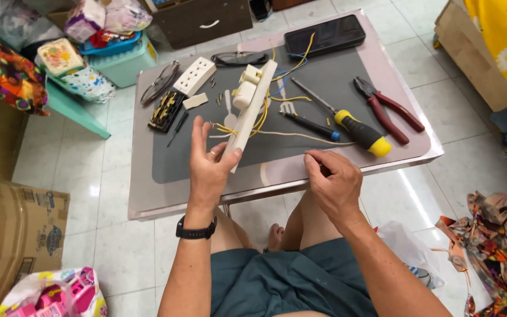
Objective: The person uses a screwdriver to loosen screws and remove a black internal component from a white electrical device. They then use pliers to pull out a wire from the device's housing.
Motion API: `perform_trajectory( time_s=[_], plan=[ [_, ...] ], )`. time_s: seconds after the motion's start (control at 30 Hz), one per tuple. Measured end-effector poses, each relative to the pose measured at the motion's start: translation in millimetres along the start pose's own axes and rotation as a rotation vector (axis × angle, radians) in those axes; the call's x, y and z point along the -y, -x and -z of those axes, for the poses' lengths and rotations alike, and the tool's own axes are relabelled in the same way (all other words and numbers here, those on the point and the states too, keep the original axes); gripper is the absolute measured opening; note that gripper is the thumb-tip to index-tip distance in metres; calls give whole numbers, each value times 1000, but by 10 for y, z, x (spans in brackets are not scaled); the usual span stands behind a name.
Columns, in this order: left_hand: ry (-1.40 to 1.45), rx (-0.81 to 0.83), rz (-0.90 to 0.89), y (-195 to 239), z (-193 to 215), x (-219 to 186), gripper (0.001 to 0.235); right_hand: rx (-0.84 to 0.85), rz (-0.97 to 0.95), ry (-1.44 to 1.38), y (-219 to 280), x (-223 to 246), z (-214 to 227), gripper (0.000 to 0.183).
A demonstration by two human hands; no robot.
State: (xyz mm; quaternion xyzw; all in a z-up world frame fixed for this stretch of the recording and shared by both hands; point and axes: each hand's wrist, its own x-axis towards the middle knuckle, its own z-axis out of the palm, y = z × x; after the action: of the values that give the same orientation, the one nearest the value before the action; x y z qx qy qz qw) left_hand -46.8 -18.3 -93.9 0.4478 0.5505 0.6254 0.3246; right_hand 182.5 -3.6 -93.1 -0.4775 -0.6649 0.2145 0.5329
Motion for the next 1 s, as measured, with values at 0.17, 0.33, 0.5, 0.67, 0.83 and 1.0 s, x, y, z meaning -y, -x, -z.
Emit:
perform_trajectory(
  time_s=[0.17,0.33,0.5,0.67,0.83,1.0],
  plan=[
    [183,8,-53,-15,129,254,104,205,-274,-142,-21,466,-170,21],
    [242,8,-86,-1,143,185,105,330,-469,-392,-332,511,-545,58],
    [279,-34,-79,-49,246,163,103,363,-607,-356,-561,397,-700,64],
    [425,-29,-20,-152,473,-207,97,349,-579,-387,-541,338,-694,56],
    [454,52,-90,-230,575,-1049,76,320,-557,-228,-574,72,-901,38],
    [392,85,-95,-474,855,-768,83,365,-469,-321,-553,129,-821,39]
  ],
)
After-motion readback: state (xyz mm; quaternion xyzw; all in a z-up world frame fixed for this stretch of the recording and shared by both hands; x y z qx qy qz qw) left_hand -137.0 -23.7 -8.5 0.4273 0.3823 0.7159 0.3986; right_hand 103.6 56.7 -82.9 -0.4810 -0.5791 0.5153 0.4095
